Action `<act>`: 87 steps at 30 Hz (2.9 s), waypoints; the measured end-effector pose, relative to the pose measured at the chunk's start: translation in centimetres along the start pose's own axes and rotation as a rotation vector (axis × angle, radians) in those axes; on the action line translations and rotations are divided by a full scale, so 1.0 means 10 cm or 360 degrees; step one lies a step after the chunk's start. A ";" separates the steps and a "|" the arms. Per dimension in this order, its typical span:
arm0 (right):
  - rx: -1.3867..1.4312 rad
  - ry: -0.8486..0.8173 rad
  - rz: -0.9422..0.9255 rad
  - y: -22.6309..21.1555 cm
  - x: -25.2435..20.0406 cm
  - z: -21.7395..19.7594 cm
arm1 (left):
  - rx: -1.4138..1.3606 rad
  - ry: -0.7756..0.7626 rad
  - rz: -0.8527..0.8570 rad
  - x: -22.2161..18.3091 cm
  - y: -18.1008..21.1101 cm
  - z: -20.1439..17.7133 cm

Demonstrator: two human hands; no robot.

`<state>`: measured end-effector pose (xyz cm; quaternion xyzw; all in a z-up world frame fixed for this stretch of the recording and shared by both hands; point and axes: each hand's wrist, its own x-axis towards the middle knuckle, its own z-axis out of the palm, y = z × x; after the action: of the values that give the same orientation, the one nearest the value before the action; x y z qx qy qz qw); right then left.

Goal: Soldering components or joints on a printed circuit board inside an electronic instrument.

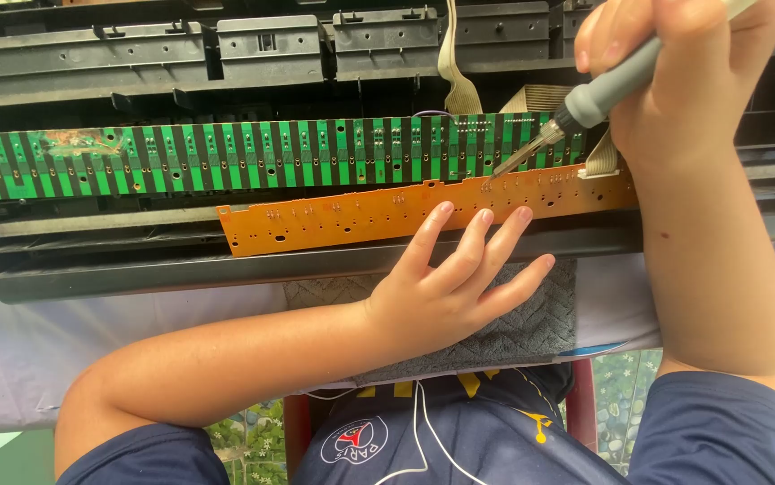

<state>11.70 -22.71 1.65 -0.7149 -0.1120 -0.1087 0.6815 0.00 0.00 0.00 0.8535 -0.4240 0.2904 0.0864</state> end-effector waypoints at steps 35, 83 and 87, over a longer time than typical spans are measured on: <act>-0.0241 0.0043 -0.0072 -0.33 0.10 0.21 | -0.0106 0.0065 0.0031 0.14 0.06 -0.07; -0.0226 0.0050 -0.0104 -0.29 0.12 0.22 | -0.0123 0.0088 0.0058 0.09 0.03 -0.02; -0.0253 0.0060 -0.0090 -0.29 0.12 0.23 | -0.0108 0.0090 0.0065 0.10 0.03 -0.03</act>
<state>11.98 -20.30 4.73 -0.7612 -0.1103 -0.1499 0.6213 0.13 -0.71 0.80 0.8326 -0.4484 0.3017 0.1212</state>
